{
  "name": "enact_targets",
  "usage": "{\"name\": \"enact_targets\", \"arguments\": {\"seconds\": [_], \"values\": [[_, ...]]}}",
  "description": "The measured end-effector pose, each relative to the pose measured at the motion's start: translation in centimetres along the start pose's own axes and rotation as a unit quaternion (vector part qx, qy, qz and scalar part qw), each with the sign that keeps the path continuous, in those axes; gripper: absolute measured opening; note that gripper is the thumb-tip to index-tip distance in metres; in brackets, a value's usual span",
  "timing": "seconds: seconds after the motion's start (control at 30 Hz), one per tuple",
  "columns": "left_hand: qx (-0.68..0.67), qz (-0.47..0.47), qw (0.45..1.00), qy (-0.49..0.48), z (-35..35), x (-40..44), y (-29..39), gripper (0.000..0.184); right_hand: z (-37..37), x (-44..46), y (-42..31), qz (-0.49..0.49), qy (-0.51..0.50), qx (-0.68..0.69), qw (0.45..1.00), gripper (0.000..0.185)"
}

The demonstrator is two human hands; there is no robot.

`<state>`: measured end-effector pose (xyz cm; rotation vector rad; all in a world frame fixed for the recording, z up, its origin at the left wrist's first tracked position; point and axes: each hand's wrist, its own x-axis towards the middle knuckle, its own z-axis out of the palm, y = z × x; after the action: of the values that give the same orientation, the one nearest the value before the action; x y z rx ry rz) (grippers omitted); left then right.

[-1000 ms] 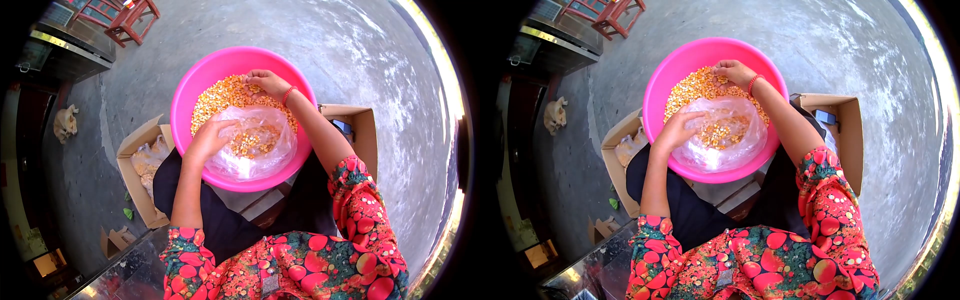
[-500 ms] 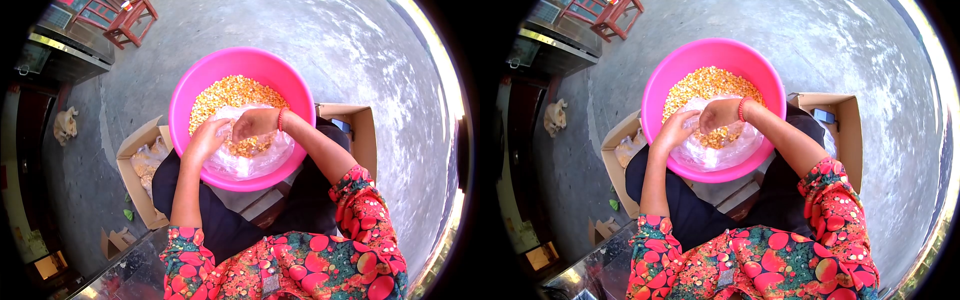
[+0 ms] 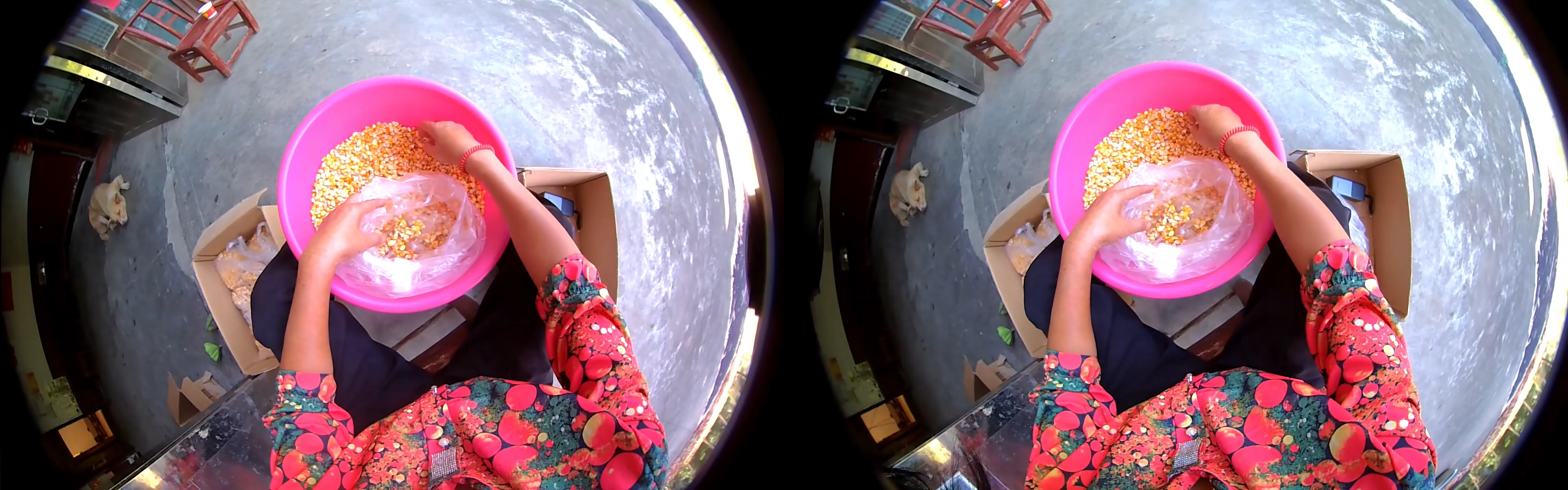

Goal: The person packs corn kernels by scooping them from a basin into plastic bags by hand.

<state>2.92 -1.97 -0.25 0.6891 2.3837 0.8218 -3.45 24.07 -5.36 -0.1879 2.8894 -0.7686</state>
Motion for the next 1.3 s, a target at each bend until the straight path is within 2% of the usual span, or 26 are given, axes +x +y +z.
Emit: {"name": "enact_targets", "arguments": {"seconds": [0.07, 0.17, 0.23, 0.27, 0.3, 0.37, 0.47, 0.53, 0.63, 0.73, 0.8, 0.83, 0.93, 0.97, 1.03, 1.1, 1.17, 1.23, 1.3], "values": [[0.004, 0.001, 1.0, 0.005, -0.1, -0.1, 0.2, 0.059, 1.7, 0.1, 0.4, 0.006, 0.019, -0.047, 0.999, 0.029], [0.0, -0.001, 1.0, -0.017, -0.5, -0.1, 0.6, 0.064, 3.4, 0.0, 0.2, -0.044, 0.063, -0.082, 0.994, 0.034], [0.005, 0.0, 1.0, -0.02, -0.4, -0.1, 0.7, 0.065, 2.5, -0.5, -2.4, 0.034, -0.07, -0.056, 0.995, 0.034], [0.005, 0.0, 1.0, -0.02, -0.4, -0.2, 0.7, 0.065, 1.7, -0.9, -3.4, 0.032, -0.116, -0.058, 0.991, 0.036], [0.005, -0.004, 1.0, -0.023, -0.4, -0.2, 0.7, 0.065, 1.8, -1.0, -3.5, 0.032, -0.117, -0.058, 0.991, 0.036], [0.006, -0.008, 1.0, -0.027, -0.4, -0.1, 0.5, 0.065, 2.1, -1.2, -3.7, -0.036, -0.164, -0.046, 0.985, 0.037], [-0.014, -0.006, 0.999, -0.046, 0.0, 0.0, -0.1, 0.065, 2.9, -1.0, -2.9, -0.044, -0.155, -0.041, 0.986, 0.032], [0.016, 0.018, 1.0, -0.008, 0.2, -0.1, -0.2, 0.062, 3.1, -0.9, -2.3, -0.051, -0.146, -0.033, 0.987, 0.029], [0.019, 0.014, 1.0, -0.008, 0.1, -0.2, 0.0, 0.061, 2.9, -0.7, -1.9, -0.058, -0.154, -0.007, 0.986, 0.023], [0.025, 0.0, 1.0, -0.014, 0.0, -0.2, 0.1, 0.06, 2.8, -0.2, -1.3, -0.027, -0.178, 0.008, 0.984, 0.021], [0.023, 0.01, 1.0, -0.011, 0.3, -0.1, -0.3, 0.058, 3.0, 0.1, -1.0, -0.051, -0.109, 0.014, 0.993, 0.017], [0.022, 0.02, 1.0, -0.007, 0.3, -0.2, -0.5, 0.056, 2.8, 0.0, -1.2, -0.051, -0.11, 0.014, 0.993, 0.017], [0.014, -0.016, 1.0, -0.023, 0.4, 0.1, -0.4, 0.056, 0.8, -0.1, -2.1, 0.048, -0.089, 0.284, 0.953, 0.011], [0.014, -0.017, 1.0, -0.022, 0.4, 0.0, -0.4, 0.056, 0.2, -0.1, -2.5, 0.047, -0.09, 0.284, 0.954, 0.011], [0.017, 0.006, 1.0, 0.0, 0.4, -0.1, -0.4, 0.053, -0.7, -0.1, -3.0, 0.039, -0.103, 0.373, 0.921, 0.012], [0.015, 0.015, 1.0, 0.006, 0.4, -0.1, -0.5, 0.052, -1.4, -0.6, -3.8, 0.025, -0.126, 0.394, 0.91, 0.012], [0.013, 0.025, 1.0, 0.01, 0.4, -0.1, -0.5, 0.052, -1.9, -1.6, -5.0, -0.001, -0.211, 0.414, 0.885, 0.01], [0.015, -0.007, 1.0, -0.004, 0.3, -0.1, -0.3, 0.052, -2.0, -2.7, -5.7, -0.048, -0.317, 0.414, 0.852, 0.013], [0.012, -0.019, 1.0, -0.005, 0.4, 0.0, -0.2, 0.052, -2.6, -4.3, -6.7, -0.043, -0.414, 0.393, 0.82, 0.015]]}}
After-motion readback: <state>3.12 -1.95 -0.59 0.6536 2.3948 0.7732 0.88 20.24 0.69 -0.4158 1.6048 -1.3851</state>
